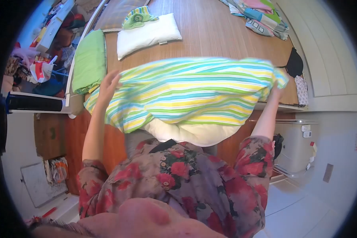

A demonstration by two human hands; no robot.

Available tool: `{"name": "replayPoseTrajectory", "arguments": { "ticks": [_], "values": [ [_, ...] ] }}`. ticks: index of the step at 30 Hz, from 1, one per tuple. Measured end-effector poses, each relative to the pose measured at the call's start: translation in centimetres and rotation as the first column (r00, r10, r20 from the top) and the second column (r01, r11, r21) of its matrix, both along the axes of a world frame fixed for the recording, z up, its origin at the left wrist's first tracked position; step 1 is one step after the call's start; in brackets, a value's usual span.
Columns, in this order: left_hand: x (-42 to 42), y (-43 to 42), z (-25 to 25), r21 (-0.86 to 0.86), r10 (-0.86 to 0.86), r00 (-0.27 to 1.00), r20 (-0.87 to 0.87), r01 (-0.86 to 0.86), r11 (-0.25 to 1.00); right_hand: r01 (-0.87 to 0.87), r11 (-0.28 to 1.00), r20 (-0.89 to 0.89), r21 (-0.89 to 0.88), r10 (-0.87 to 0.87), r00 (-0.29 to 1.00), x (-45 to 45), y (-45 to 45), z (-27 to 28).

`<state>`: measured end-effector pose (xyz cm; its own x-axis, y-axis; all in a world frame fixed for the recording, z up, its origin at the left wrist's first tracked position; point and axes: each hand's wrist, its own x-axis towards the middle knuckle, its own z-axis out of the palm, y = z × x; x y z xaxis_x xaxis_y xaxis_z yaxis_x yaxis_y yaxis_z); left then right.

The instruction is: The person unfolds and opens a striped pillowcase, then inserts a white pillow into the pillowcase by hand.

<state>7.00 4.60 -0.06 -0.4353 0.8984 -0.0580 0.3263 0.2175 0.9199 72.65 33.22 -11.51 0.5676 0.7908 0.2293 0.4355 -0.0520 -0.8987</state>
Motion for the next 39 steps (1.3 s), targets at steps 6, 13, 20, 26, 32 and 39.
{"name": "replayPoseTrajectory", "arguments": {
  "ticks": [6,13,20,26,32,39],
  "values": [
    [0.7,-7.7,-8.2,-0.062,-0.032,0.918,-0.396,0.008,0.998,0.259,0.78,0.128,-0.569,-0.227,0.965,-2.7,-6.8,-4.1],
    [7.2,-13.1,-5.7,-0.365,-0.425,0.578,-0.697,0.224,0.904,0.061,0.949,-0.444,-0.309,-0.201,0.874,-1.4,-8.0,-6.5],
    [6.9,-9.2,-11.2,-0.227,-0.235,0.344,-0.909,0.064,0.972,0.077,0.976,-0.416,-0.205,-0.158,0.895,-2.5,-8.0,-5.0],
    [-1.2,-9.1,-6.3,0.049,0.081,0.487,-0.869,-0.079,0.996,-0.011,0.993,-0.148,0.115,0.028,0.989,-1.4,-7.5,4.3],
    [-4.1,-13.5,8.3,0.476,0.451,0.405,-0.795,-0.042,0.878,-0.052,0.99,-0.1,0.134,0.065,0.993,-0.1,-11.1,17.1],
    [-13.5,-13.6,16.8,0.714,0.506,0.691,-0.516,0.021,0.7,0.021,0.994,-0.005,0.105,-0.021,1.0,0.8,-11.2,25.0]
  ]
}}
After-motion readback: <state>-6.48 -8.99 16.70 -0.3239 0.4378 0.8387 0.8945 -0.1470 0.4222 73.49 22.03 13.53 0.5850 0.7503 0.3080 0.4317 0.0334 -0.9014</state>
